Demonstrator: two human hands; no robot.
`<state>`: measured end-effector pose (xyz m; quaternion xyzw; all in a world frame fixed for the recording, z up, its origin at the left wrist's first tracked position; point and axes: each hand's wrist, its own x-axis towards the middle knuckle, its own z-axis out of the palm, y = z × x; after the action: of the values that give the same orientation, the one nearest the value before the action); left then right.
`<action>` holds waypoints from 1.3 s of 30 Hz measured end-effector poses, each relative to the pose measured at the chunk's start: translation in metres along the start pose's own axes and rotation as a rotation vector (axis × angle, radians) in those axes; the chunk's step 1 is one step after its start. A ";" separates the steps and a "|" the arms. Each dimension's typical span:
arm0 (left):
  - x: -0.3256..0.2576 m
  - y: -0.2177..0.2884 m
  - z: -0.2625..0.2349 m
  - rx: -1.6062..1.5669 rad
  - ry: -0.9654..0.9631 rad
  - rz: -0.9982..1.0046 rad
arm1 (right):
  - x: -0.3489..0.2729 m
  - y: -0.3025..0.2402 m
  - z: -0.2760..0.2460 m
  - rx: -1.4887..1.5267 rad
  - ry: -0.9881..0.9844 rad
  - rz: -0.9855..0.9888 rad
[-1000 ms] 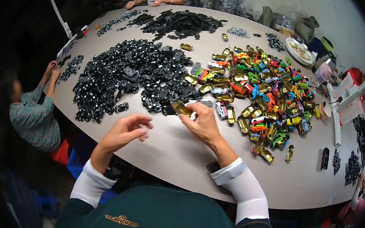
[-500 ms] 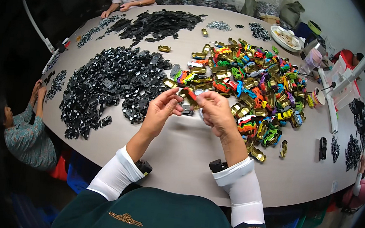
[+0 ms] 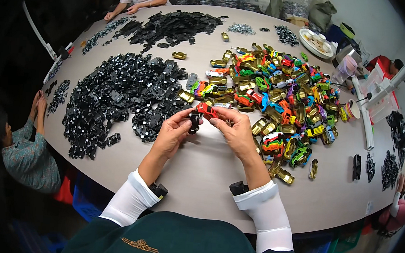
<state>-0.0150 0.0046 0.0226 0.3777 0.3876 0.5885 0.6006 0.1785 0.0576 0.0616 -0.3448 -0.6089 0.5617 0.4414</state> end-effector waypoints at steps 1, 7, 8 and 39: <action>-0.003 0.000 -0.002 -0.095 0.014 -0.034 | -0.001 -0.001 0.002 -0.081 -0.015 -0.047; -0.007 -0.016 -0.004 0.016 0.096 0.088 | -0.007 -0.013 0.011 0.012 -0.123 0.195; -0.006 -0.022 -0.004 0.020 0.077 0.107 | -0.008 -0.011 0.017 -0.049 -0.115 0.141; -0.021 -0.001 0.009 0.449 -0.074 0.394 | -0.011 0.010 0.032 0.000 -0.006 0.161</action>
<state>-0.0064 -0.0162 0.0262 0.5902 0.4053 0.5792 0.3899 0.1518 0.0365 0.0505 -0.3909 -0.5807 0.5963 0.3930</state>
